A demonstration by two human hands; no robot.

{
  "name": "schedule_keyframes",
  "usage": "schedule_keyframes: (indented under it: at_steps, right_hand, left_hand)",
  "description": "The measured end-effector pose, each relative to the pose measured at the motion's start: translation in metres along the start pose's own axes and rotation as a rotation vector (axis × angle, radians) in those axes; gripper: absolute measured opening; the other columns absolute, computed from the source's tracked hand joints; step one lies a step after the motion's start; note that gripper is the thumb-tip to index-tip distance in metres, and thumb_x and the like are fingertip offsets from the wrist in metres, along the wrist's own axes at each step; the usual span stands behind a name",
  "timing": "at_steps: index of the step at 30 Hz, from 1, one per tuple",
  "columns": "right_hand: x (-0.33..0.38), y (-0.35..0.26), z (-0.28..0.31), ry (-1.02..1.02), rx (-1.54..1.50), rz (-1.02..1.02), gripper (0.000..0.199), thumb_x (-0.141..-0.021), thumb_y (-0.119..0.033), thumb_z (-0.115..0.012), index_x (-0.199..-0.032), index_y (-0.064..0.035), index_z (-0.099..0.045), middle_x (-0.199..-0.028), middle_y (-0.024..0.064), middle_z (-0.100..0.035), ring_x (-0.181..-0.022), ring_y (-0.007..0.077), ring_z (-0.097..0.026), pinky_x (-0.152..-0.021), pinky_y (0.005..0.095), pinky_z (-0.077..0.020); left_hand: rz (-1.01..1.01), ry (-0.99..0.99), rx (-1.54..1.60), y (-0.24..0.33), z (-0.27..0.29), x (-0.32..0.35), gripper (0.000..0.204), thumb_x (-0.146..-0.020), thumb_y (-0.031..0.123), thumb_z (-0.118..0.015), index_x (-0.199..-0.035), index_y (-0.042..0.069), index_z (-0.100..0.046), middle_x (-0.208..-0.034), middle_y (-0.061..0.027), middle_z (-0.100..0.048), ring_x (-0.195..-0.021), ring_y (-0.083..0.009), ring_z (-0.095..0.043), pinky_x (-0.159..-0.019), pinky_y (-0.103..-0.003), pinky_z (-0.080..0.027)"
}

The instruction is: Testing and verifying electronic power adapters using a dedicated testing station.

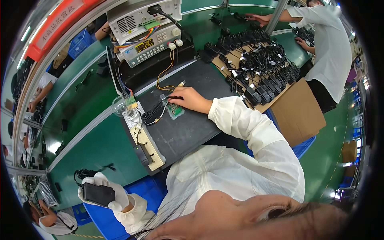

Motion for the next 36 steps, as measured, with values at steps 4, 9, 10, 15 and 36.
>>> schedule_keyframes:
  at_steps: [4,9,10,15,36]
  right_hand:
    - [-0.002,-0.021,0.013,-0.011,-0.047,-0.003,0.021,-0.087,-0.018,-0.072,-0.101,-0.0018,-0.072,-0.096,0.0109,-0.069,-0.089,0.0314,-0.065,-0.081,0.0374,-0.0519]
    - [0.040,-0.144,0.029,-0.064,-0.246,0.258,0.030,-0.092,-0.016,-0.069,-0.119,-0.0034,-0.066,-0.117,0.0095,-0.066,-0.105,0.0295,-0.061,-0.094,0.0411,-0.0465]
    - [0.046,-0.171,0.018,-0.271,-0.625,0.159,0.036,-0.092,-0.017,-0.070,-0.124,-0.0047,-0.061,-0.124,0.0099,-0.060,-0.111,0.0267,-0.058,-0.096,0.0392,-0.0462]
    - [0.105,-0.195,-0.022,-0.376,-1.572,-0.436,0.053,-0.084,-0.023,-0.081,-0.127,-0.0041,-0.056,-0.135,0.0112,-0.051,-0.119,0.0199,-0.053,-0.101,0.0341,-0.0449]
    - [-0.151,0.218,0.213,-0.095,1.056,-0.466,0.059,-0.082,-0.047,-0.074,-0.111,0.0031,-0.065,-0.103,0.0257,-0.070,-0.095,0.0440,-0.067,-0.079,0.0472,-0.0537]
  left_hand:
    - [0.258,-0.110,0.465,-0.006,0.031,0.014,0.061,-0.087,0.051,-0.064,-0.125,0.004,-0.055,-0.105,-0.0121,-0.058,-0.079,-0.0204,-0.049,-0.068,-0.035,-0.039]
    - [0.282,-0.789,0.061,0.009,-0.019,0.035,0.048,-0.090,0.043,-0.053,-0.101,-0.001,-0.065,-0.103,-0.0185,-0.063,-0.089,-0.0306,-0.059,-0.080,-0.046,-0.045]
    - [0.093,-0.901,-0.128,0.017,-0.050,0.036,0.046,-0.088,0.042,-0.057,-0.101,-0.001,-0.064,-0.110,-0.0201,-0.063,-0.092,-0.0335,-0.060,-0.083,-0.047,-0.046]
    - [-0.225,-0.901,-0.392,0.038,-0.138,0.045,0.059,-0.072,0.041,-0.081,-0.112,0.003,-0.060,-0.123,-0.0197,-0.058,-0.102,-0.0381,-0.060,-0.091,-0.052,-0.045]
    - [0.332,-0.649,-1.054,-0.019,0.043,0.119,0.057,-0.089,0.030,-0.069,-0.135,0.000,-0.051,-0.133,-0.0218,-0.054,-0.120,-0.0387,-0.053,-0.102,-0.044,-0.041]
Point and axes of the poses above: each hand's wrist, its own x-axis away from the middle knuckle, its own z-axis out of the back of the hand, y = z × x, the point moved 5 cm from there along -x, towards the middle knuckle
